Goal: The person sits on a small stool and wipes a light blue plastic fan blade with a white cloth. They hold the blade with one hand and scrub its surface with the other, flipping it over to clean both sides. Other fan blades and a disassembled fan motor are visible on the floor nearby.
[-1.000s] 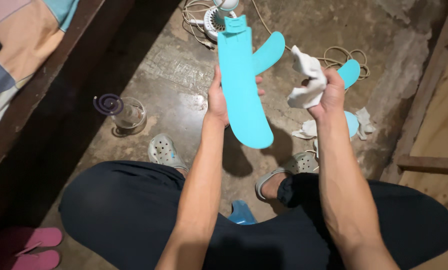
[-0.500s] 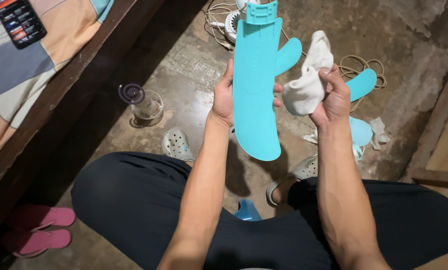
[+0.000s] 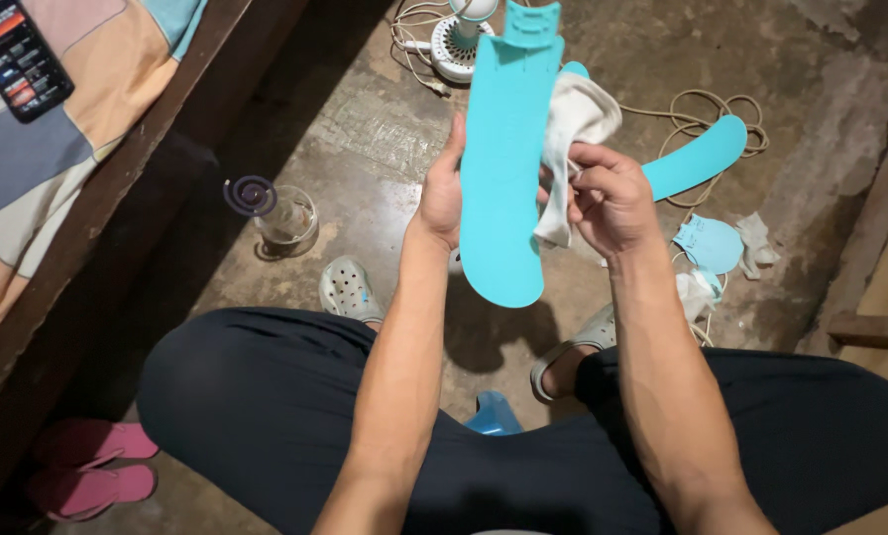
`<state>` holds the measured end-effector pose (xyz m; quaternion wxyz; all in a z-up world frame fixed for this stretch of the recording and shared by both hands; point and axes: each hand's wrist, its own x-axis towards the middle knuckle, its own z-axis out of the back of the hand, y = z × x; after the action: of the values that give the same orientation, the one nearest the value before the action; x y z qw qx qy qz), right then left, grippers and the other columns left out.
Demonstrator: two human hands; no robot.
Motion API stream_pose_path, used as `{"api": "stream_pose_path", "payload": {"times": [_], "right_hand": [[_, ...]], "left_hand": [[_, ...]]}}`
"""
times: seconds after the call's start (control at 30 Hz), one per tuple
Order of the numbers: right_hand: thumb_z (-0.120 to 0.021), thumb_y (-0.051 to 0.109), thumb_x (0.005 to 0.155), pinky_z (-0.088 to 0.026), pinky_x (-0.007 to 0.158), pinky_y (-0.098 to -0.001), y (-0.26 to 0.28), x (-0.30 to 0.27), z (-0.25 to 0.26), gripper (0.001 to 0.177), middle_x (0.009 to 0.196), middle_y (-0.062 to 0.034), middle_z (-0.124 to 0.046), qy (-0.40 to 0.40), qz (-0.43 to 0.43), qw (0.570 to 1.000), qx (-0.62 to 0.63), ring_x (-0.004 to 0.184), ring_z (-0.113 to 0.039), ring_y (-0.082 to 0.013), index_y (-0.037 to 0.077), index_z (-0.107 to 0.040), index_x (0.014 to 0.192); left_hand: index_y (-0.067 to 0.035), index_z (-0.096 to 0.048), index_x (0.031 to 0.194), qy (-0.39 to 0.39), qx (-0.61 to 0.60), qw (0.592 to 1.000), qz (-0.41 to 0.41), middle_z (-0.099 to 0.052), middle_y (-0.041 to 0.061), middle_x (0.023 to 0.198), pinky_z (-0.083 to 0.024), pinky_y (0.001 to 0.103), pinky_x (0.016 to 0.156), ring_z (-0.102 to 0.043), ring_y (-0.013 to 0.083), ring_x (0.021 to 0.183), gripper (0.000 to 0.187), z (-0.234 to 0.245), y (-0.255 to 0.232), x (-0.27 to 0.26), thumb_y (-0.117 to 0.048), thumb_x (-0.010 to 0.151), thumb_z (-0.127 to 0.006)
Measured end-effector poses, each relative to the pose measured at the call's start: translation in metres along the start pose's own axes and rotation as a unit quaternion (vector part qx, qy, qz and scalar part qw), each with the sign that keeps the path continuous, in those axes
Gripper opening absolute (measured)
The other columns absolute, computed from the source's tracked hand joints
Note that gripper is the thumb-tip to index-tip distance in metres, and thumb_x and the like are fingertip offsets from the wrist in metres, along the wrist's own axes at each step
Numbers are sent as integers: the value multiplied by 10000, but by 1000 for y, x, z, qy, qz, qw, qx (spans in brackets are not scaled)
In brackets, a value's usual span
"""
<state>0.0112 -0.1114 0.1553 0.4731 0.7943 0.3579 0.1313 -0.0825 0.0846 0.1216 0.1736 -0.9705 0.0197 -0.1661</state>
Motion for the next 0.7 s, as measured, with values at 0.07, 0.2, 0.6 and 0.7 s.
{"api": "stream_pose_path", "payload": {"times": [0.07, 0.2, 0.6, 0.7], "right_hand": [[-605, 104, 971, -579, 726, -442, -2, 1, -2, 310, 1070, -182, -646, -18, 23, 999, 24, 888, -666, -269, -36, -560, 1245], [-628, 284, 1020, -501, 523, -384, -2, -2, -9, 375, 965, -129, -644, 50, -12, 983, 178, 710, -610, -220, 9, -590, 1272], [-709, 77, 970, -532, 886, -288, -13, 11, 9, 345, 1145, -76, -669, -26, 75, 979, -187, 973, -638, -133, -32, -594, 1277], [-702, 49, 884, -531, 941, -262, -7, 10, 8, 427, 1194, -39, -670, -5, 145, 941, -306, 1058, -639, -98, 5, -600, 1296]], "left_hand": [[35, -498, 1461, -45, 17, 998, 28, -665, 247, 1254, -612, 533, 929, -704, 378, 1078, 800, -2, 3, 3, -653, 1105, -296], [22, -485, 1503, -50, 22, 995, 80, -659, 253, 1298, -609, 539, 921, -697, 374, 1105, 815, -7, 10, 4, -650, 1085, -290], [1, -482, 1511, -38, 33, 989, 138, -698, 286, 1194, -598, 538, 897, -731, 421, 939, 795, -6, -2, -6, -644, 1084, -294], [-8, -476, 1515, -62, 20, 983, 171, -700, 302, 1200, -587, 518, 914, -729, 414, 951, 801, -7, -3, -7, -649, 1067, -303]]}}
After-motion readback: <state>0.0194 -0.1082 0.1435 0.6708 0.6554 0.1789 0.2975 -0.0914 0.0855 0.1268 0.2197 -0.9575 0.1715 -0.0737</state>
